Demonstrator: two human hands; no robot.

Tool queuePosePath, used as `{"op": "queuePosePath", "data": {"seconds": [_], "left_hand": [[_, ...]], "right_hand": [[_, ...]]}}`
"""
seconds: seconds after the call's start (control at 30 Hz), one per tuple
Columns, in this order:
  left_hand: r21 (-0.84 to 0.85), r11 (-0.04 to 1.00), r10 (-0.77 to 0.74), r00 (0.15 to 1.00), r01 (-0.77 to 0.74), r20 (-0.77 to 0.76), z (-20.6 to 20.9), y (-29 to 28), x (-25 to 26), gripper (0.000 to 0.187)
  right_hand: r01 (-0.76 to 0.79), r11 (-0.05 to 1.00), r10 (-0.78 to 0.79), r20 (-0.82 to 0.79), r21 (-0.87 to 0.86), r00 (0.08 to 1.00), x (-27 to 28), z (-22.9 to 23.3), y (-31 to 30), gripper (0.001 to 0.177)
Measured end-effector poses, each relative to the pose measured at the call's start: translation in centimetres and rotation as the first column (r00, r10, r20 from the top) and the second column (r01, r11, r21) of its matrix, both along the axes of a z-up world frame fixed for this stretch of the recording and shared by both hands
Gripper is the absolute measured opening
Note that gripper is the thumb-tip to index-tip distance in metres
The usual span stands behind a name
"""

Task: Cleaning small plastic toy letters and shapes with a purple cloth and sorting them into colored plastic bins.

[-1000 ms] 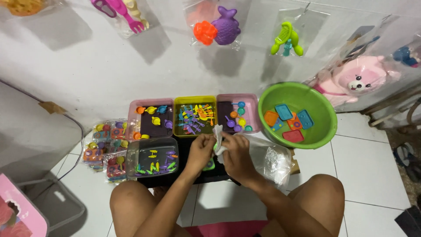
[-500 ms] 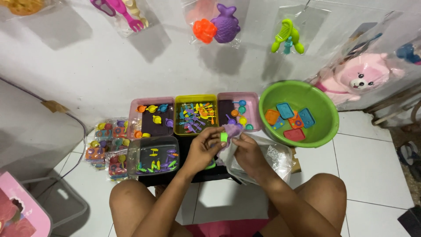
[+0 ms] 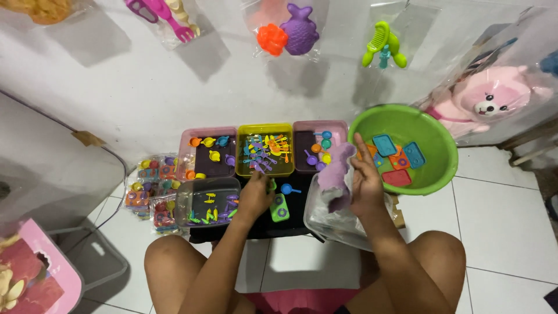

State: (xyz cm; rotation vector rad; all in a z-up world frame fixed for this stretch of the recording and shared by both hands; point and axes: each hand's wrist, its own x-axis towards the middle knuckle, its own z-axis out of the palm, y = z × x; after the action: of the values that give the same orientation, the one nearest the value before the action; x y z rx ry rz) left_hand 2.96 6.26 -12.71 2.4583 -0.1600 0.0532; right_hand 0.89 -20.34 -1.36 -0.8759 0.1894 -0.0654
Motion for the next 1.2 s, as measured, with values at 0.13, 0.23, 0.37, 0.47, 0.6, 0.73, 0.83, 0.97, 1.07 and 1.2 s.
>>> {"op": "queuePosePath", "data": {"seconds": [0.13,0.23,0.37,0.47,0.6,0.73,0.83,0.97,1.07,1.2], "left_hand": [[0.292,0.956,0.048,0.991,-0.01,-0.124,-4.7,0.4,0.5,0.031],[0.369,0.928,0.066,0.997,-0.043,-0.049,-7.2,0.6,0.5,0.025],[0.441,0.895,0.082,0.996,-0.063,-0.024,-7.6,-0.1,0.6,0.02],[0.456,0.887,0.072,0.997,-0.072,0.017,-3.8,-1.9,-0.3,0.035],[-0.119,0.989,0.083,0.994,-0.091,-0.075,-2.2,-5.5,-1.2,0.032],[-0.443,0.877,0.06,0.957,-0.186,-0.282,-3.0,-7.3,-1.7,0.033],[-0.48,0.853,0.058,0.951,-0.206,-0.305,-3.2,-6.8,-2.6,0.033],[-0.524,0.822,0.047,0.945,-0.221,-0.325,-2.6,-3.6,-2.6,0.033],[-0.561,0.791,0.046,0.938,-0.244,-0.343,-1.9,-1.6,-2.0,0.033],[-0.609,0.744,0.046,0.931,-0.273,-0.361,-0.3,1.7,-0.3,0.033]], "right_hand": [[-0.008,0.997,0.007,0.014,0.082,1.0,0.3,-0.4,-1.1,0.045],[-0.018,0.998,0.018,0.0,0.052,1.0,1.9,-5.3,-3.8,0.04],[-0.033,0.999,0.033,0.013,-0.033,0.999,1.5,-4.2,-3.9,0.049],[-0.066,0.996,0.065,-0.021,-0.062,0.998,0.9,-2.7,-2.9,0.053],[-0.194,0.981,0.195,0.044,-0.025,0.98,-1.2,1.4,0.5,0.078],[-0.483,0.876,0.483,0.019,-0.004,0.876,-2.2,1.3,2.9,0.091],[-0.503,0.85,0.499,-0.066,-0.156,0.864,-1.6,-0.8,2.5,0.081],[-0.466,0.752,0.473,-0.11,-0.466,0.874,0.1,-2.5,1.9,0.065],[-0.36,0.661,0.429,-0.062,-0.658,0.901,1.3,-3.2,2.7,0.057],[-0.131,0.792,0.23,0.093,-0.596,0.969,5.0,-5.5,4.9,0.029]]}}
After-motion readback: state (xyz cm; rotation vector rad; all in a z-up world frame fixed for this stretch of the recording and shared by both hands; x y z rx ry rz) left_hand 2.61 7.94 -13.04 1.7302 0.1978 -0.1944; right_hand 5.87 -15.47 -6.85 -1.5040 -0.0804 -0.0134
